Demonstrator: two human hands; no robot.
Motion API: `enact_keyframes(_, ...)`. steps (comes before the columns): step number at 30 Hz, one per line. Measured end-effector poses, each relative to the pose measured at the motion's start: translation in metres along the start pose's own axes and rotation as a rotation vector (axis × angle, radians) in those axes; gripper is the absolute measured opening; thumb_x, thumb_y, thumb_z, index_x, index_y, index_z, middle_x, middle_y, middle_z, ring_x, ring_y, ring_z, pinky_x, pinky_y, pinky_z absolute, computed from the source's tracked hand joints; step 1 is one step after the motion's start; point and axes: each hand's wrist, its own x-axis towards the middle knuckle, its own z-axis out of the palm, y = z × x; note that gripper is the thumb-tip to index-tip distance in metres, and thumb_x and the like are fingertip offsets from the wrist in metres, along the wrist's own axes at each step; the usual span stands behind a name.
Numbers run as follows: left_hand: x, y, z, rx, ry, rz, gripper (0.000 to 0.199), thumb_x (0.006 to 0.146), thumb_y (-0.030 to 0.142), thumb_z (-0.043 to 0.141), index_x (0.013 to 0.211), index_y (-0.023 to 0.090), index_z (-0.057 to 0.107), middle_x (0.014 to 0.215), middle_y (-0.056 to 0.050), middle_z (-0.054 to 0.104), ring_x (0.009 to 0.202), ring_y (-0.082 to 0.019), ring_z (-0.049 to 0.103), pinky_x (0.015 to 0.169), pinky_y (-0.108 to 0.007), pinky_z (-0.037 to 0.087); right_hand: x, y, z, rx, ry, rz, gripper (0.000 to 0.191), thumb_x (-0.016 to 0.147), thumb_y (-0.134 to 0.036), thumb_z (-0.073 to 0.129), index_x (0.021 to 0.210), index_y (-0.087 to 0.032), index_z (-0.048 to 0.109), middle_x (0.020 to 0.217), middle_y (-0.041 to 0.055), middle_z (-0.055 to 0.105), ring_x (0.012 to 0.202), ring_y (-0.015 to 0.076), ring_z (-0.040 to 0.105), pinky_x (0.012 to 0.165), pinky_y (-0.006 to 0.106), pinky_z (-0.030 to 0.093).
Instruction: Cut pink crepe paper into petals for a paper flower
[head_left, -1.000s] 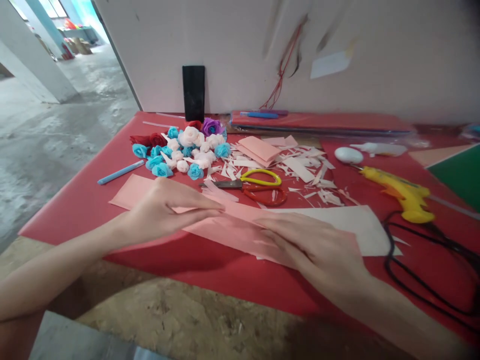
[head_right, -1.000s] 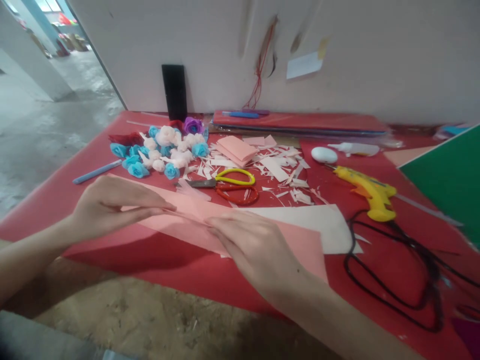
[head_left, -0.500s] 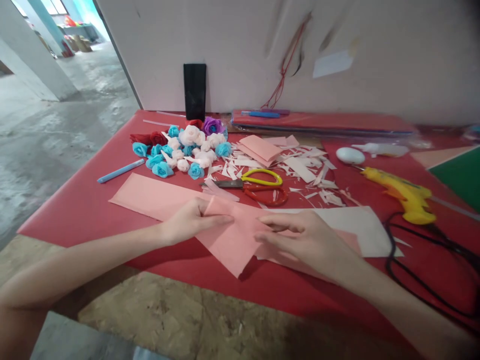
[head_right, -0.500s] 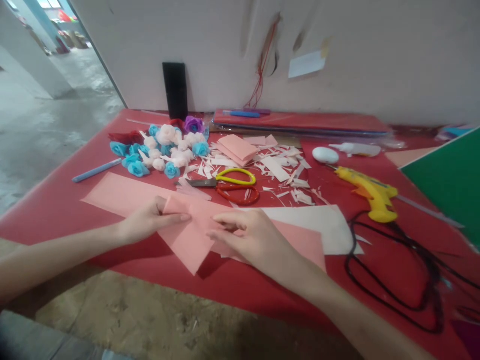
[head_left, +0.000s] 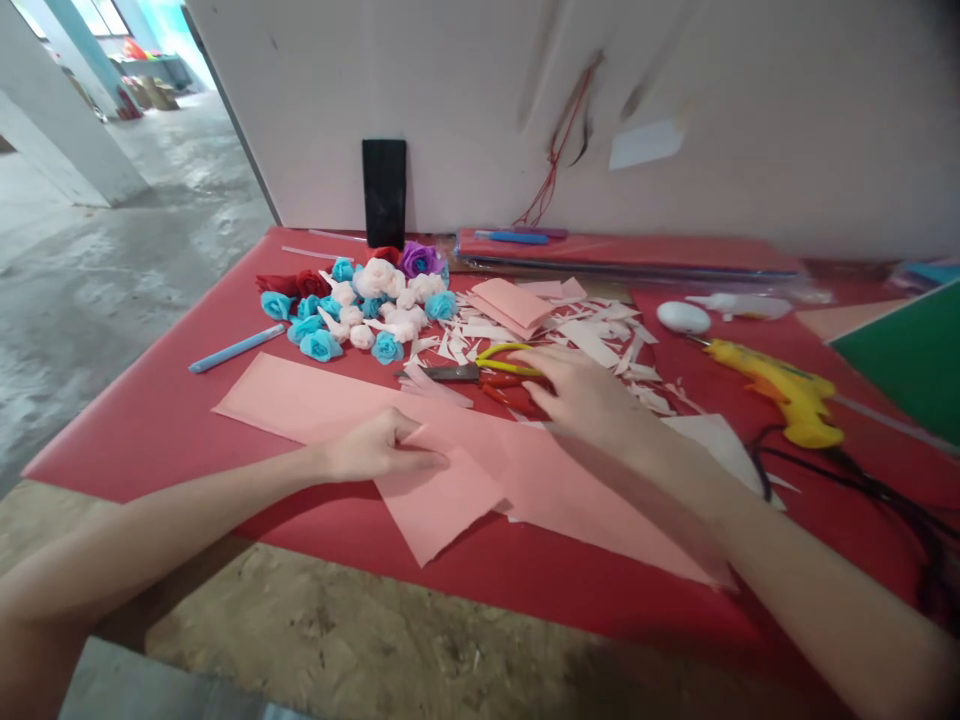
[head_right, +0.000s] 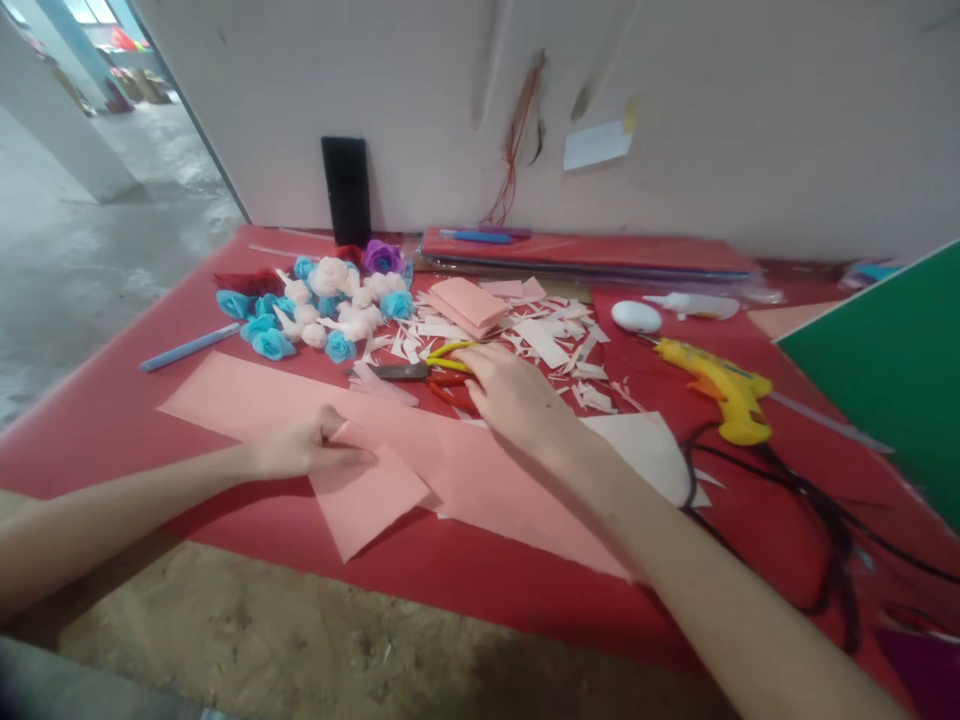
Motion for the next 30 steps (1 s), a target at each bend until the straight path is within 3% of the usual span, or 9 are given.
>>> enact_keyframes(3, -0.001, -0.001, 0.002, -0.005, 0.001, 0.031, 0.043, 0.078, 0.036, 0.052, 0.047, 0.017, 0.029, 0.047, 0.007, 0.022, 0.043, -0.004, 0.02, 0.04, -0.021, 0.017, 0.016, 0.009, 0.013, -0.119, -0.078, -0.103, 0.046, 0.071, 0.005, 0.04, 0.111, -0.01, 0.058, 0.114, 0.0127, 0.06, 0.105, 0.0248, 0.055, 0.091, 0.038, 0.044)
enact_keyframes(8, -0.001, 0.0, 0.001, 0.027, 0.005, 0.033, 0.044, 0.078, 0.039, 0.052, 0.048, 0.017, 0.029, 0.047, 0.007, 0.022, 0.044, -0.004, 0.019, 0.04, -0.021, 0.017, 0.027, 0.015, 0.02, -0.266, -0.124, -0.18, 0.049, 0.066, 0.005, 0.043, 0.11, -0.012, 0.056, 0.102, 0.0124, 0.061, 0.089, 0.0243, 0.059, 0.076, 0.034, 0.048)
enact_keyframes(16, 0.001, -0.003, 0.002, 0.032, 0.049, 0.057, 0.05, 0.077, 0.038, 0.054, 0.046, 0.018, 0.02, 0.046, 0.007, 0.017, 0.043, -0.004, 0.016, 0.039, -0.022, 0.015, 0.007, -0.004, 0.002, -0.367, 0.055, -0.081, 0.054, 0.068, 0.002, 0.041, 0.12, -0.005, 0.052, 0.098, 0.0173, 0.061, 0.095, 0.0305, 0.056, 0.083, 0.043, 0.045)
enact_keyframes(20, -0.003, 0.0, 0.0, 0.039, 0.007, 0.069, 0.041, 0.079, 0.037, 0.052, 0.048, 0.015, 0.038, 0.049, 0.007, 0.024, 0.046, -0.005, 0.021, 0.041, -0.02, 0.019, -0.005, 0.004, -0.006, -0.277, 0.105, 0.048, 0.057, 0.065, -0.002, 0.043, 0.121, -0.004, 0.053, 0.101, 0.0179, 0.063, 0.095, 0.0326, 0.058, 0.081, 0.046, 0.048)
enact_keyframes(23, -0.008, 0.0, -0.002, 0.045, -0.031, 0.102, 0.031, 0.08, 0.036, 0.053, 0.061, 0.011, 0.057, 0.05, 0.005, 0.038, 0.049, -0.006, 0.031, 0.044, -0.018, 0.026, -0.012, 0.015, -0.01, -0.141, 0.12, 0.157, 0.053, 0.064, -0.007, 0.046, 0.116, -0.008, 0.057, 0.109, 0.0166, 0.063, 0.1, 0.0325, 0.059, 0.083, 0.044, 0.049)
enact_keyframes(25, -0.011, -0.001, -0.003, 0.033, -0.035, 0.118, 0.032, 0.079, 0.038, 0.053, 0.065, 0.011, 0.061, 0.05, 0.003, 0.044, 0.05, -0.007, 0.036, 0.045, -0.018, 0.03, -0.016, 0.02, -0.013, -0.033, 0.133, 0.226, 0.05, 0.064, -0.011, 0.049, 0.113, -0.01, 0.059, 0.111, 0.0157, 0.063, 0.102, 0.0331, 0.059, 0.084, 0.045, 0.049)
enact_keyframes(30, -0.016, -0.001, -0.004, -0.031, -0.001, 0.072, 0.029, 0.077, 0.036, 0.057, 0.063, 0.012, 0.063, 0.047, 0.004, 0.044, 0.046, -0.007, 0.036, 0.044, -0.018, 0.029, -0.025, 0.017, -0.016, 0.294, 0.18, 0.357, 0.045, 0.068, -0.033, 0.057, 0.109, -0.014, 0.058, 0.091, 0.0114, 0.067, 0.086, 0.0306, 0.063, 0.077, 0.046, 0.051)
